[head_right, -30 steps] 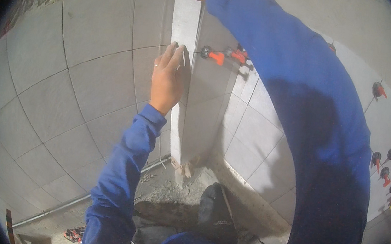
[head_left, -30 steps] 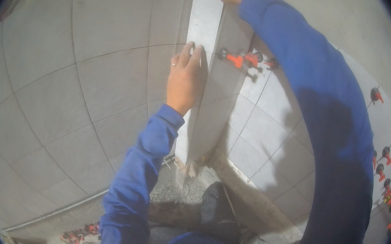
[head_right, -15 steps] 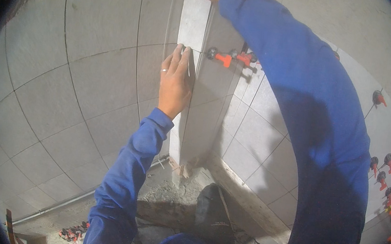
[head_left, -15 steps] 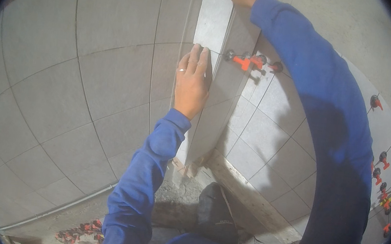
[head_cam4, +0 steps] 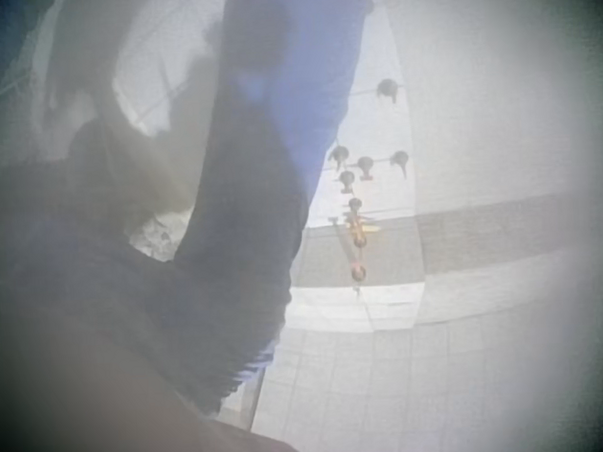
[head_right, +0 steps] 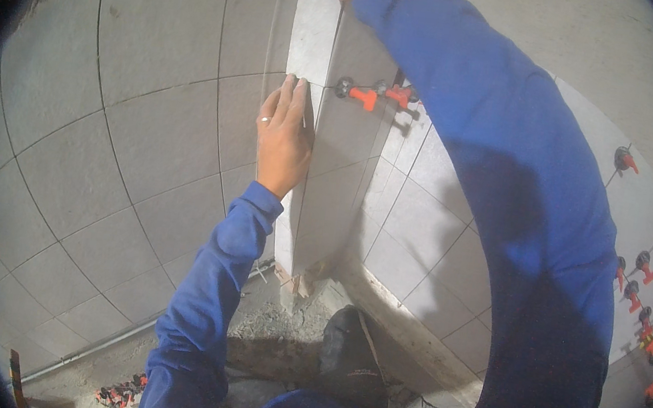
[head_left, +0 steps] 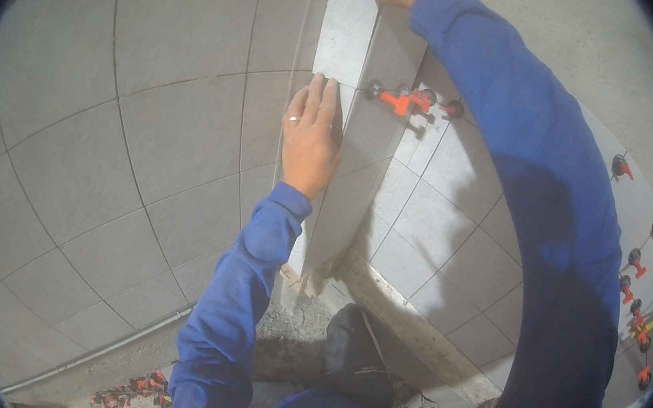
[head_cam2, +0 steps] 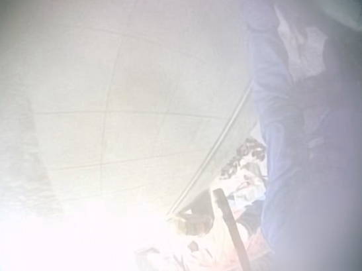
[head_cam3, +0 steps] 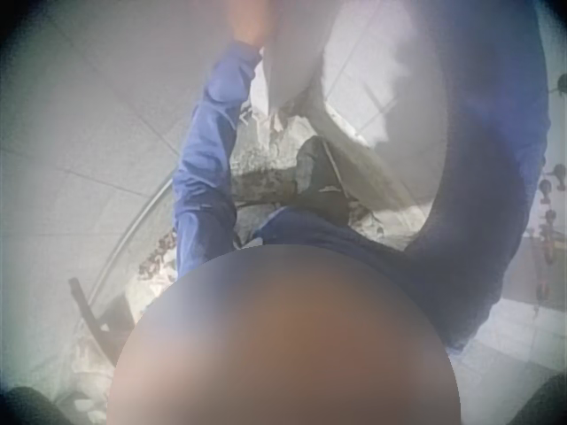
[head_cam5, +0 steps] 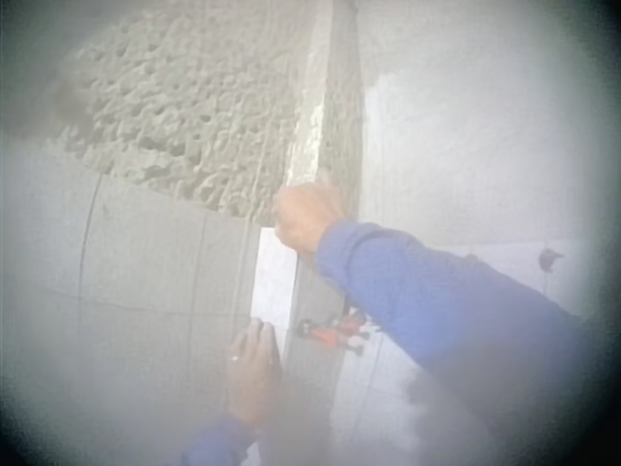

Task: The person installs a large ceramic tile on a wall, using red tile leveling clips to secure it. They then use a pencil to mark a line on the tile for alignment.

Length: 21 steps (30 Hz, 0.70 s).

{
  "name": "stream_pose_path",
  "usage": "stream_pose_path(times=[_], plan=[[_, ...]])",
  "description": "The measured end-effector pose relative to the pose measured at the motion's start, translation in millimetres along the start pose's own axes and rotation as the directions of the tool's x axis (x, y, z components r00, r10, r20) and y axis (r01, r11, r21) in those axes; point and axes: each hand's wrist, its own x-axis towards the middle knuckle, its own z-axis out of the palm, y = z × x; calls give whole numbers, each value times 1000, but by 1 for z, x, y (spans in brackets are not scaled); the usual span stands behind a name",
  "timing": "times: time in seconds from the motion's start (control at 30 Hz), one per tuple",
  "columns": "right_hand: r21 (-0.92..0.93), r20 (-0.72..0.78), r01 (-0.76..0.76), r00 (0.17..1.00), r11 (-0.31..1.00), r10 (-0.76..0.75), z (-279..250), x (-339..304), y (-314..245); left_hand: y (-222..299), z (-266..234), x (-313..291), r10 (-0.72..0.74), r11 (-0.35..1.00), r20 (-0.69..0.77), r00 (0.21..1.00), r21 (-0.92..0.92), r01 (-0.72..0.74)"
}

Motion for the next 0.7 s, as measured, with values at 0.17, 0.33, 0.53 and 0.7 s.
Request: stream_pose_path(times=[0.17,0.33,0.53,0.7], plan=[[-35,-21,149,988,988,-150,-3,3,0,-6,-1,1,21,1000,11,1000,7,-21],[-68,13,289,957,955,-289,-13,5,5,-8,0,2,2,999,30,1000,46,-4],[-1,33,265,964,964,-265,-5,8,6,-12,5,1,13,999,-12,1000,44,-12],[109,28,257,965,960,-261,-8,12,10,-14,9,-1,19,996,-48,999,85,-15]])
